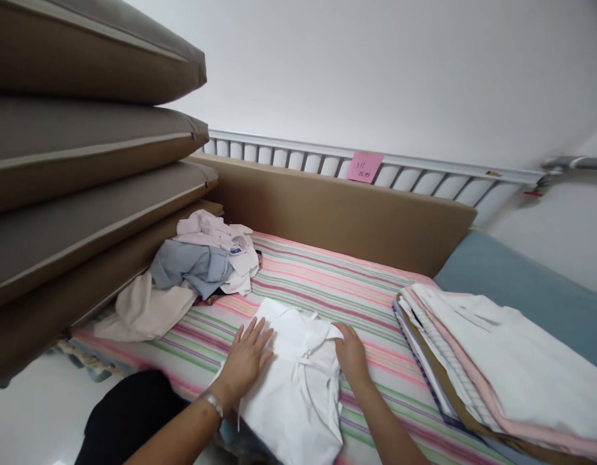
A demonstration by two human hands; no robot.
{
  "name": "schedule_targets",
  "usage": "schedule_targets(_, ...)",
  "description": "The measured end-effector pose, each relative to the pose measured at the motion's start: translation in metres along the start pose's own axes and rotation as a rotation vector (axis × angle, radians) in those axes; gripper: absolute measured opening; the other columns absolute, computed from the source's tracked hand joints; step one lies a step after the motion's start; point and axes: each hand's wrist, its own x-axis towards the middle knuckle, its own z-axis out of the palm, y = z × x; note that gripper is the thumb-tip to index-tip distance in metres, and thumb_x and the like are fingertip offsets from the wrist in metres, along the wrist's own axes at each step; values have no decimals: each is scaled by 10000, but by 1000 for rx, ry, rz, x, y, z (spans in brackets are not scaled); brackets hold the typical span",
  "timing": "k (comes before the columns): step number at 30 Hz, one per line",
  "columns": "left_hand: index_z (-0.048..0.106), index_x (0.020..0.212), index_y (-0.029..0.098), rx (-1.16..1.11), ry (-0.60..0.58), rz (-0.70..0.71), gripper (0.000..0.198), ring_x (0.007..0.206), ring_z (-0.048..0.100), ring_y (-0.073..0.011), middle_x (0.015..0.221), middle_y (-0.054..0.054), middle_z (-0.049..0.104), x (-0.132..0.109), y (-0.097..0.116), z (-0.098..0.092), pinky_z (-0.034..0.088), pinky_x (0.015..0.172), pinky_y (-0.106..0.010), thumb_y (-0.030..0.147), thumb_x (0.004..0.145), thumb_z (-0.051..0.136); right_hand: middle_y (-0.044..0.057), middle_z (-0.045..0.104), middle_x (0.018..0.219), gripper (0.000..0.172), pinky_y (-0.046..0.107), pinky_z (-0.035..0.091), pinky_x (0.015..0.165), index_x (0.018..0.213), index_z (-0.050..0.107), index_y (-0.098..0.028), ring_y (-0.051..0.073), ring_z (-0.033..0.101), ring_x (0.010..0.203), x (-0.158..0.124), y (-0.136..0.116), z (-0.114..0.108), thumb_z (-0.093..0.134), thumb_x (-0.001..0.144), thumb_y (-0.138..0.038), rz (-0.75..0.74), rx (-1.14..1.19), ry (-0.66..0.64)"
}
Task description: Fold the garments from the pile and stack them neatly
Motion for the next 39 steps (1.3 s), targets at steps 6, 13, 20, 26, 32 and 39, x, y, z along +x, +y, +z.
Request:
schedule_targets(6, 402, 1338, 278, -48, -152, -54, 465, 1351, 271, -270, 1462, -67, 338, 37, -1, 18, 281, 1055, -513, 432, 900, 384, 87, 639, 1014, 390, 286, 416, 913, 1014, 624, -142, 194, 573, 988, -6, 11, -3, 395, 700, -109, 42, -69, -39)
schedule_targets(13, 371, 1360, 240, -67, -148, -118, 490, 1351, 266, -287, 1464, -107, 323, 40, 0, 29, 263, 1047, -541, 422, 906, 351, 78, 616, 1063, 354, 316, 402, 841, 1087, 574, -197, 208, 558, 974, -14, 11, -3, 378, 793, -180, 115, -136, -69)
schedule_targets(20, 377, 1358, 209, -119, -193, -153, 510, 1352, 255, -310, 1464, -133, 311, 46, 0, 28, 229, 1050, -568, 417, 893, 392, 72, 623, 1113, 382, 294, 418, 867, 1135, 555, -182, 183, 564, 1019, -3, 19, -9, 472, 765, -222, 124, -61, -198)
schedule_targets(26, 394, 1343, 227, -213, -160, -129, 468, 1355, 264, -259, 1452, -101, 350, 30, -16, 13, 297, 1050, -498, 419, 919, 346, 84, 639, 1092, 442, 325, 462, 834, 1118, 550, -184, 205, 611, 944, -77, 2, -55, 464, 770, -442, 218, 231, -199)
schedule_targets(32, 491, 1263, 191, -338, -8, -162, 404, 1338, 303, -231, 1412, -105, 410, -24, -24, -12, 312, 1067, -437, 357, 915, 368, -42, 576, 570, 421, 245, 392, 453, 1008, 534, -208, 137, 554, 463, -151, -24, -39, 517, 702, -496, 449, 445, -538)
schedule_targets(39, 613, 793, 169, -1084, -28, -674, 309, 764, 631, -201, 773, -52, 662, -98, 24, -34, 497, 736, -348, 453, 810, 491, -68, 511, 469, 260, 199, 308, 417, 738, 466, -210, 94, 502, 423, -140, -42, -40, 567, 652, -434, 504, 508, -666)
